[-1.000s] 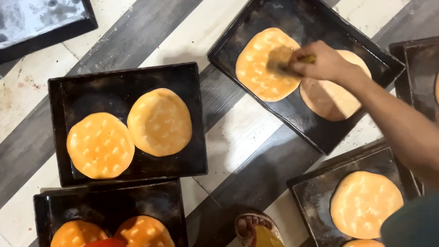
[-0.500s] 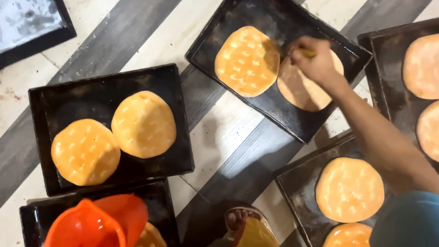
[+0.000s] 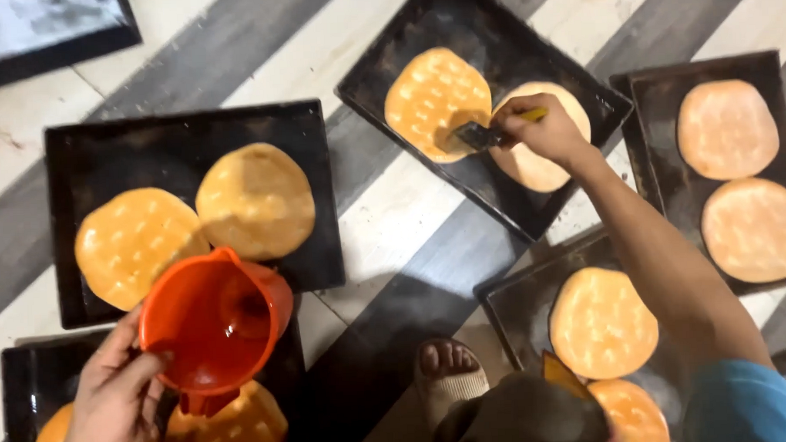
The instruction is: The person applies an egg wash or glaze to flatbreads on baking trays using a brush.
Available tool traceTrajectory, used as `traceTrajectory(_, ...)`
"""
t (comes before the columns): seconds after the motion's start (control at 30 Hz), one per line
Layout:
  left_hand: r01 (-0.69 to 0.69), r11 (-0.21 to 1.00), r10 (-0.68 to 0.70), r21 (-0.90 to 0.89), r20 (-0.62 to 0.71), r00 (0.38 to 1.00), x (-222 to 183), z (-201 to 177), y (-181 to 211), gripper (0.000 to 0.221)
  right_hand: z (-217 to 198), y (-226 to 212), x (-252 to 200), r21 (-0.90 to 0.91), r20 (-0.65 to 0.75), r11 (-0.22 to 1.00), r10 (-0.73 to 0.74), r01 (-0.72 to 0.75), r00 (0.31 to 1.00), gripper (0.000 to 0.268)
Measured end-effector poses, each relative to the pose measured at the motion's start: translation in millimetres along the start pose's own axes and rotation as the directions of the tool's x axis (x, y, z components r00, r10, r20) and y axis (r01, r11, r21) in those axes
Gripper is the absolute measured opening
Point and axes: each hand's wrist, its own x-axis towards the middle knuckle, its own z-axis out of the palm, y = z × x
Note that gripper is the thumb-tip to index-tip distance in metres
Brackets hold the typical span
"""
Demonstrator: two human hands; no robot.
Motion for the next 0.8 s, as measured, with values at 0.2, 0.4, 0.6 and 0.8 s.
traceTrajectory(0.2, 0.019, 0.998, -0.012, 0.062, -0.118, 0.993, -1, -17, -7, 0.076, 37, -1, 63, 0.239, -0.334, 0.971, 0.105, -0.023, 0.937, 0.016)
traceTrajectory(0.4, 0.053, 0.998, -0.056, -0.034, -0.118, 0.991, -12, -21, -23, 0.077, 82, 0, 69, 0.264, -0.17, 0.956, -0.085, 0.128, 0.982, 0.02)
traceTrajectory(0.6, 0.198, 0.979, -0.195, 0.036, -0.086, 0.977, 4, -1, -30, 0.08, -21, 10, 6, 0.011, 0.234, 0.983, 0.177, -0.185, 0.956, 0.021)
traceTrajectory(0.8, 0.144, 0.969, -0.164, 0.199, 0.088, 0.982, 41, 34, -58, 0.081, -52, 93, -71, -0.039, -0.162, 0.999, 0.011, -0.017, 0.987, 0.02)
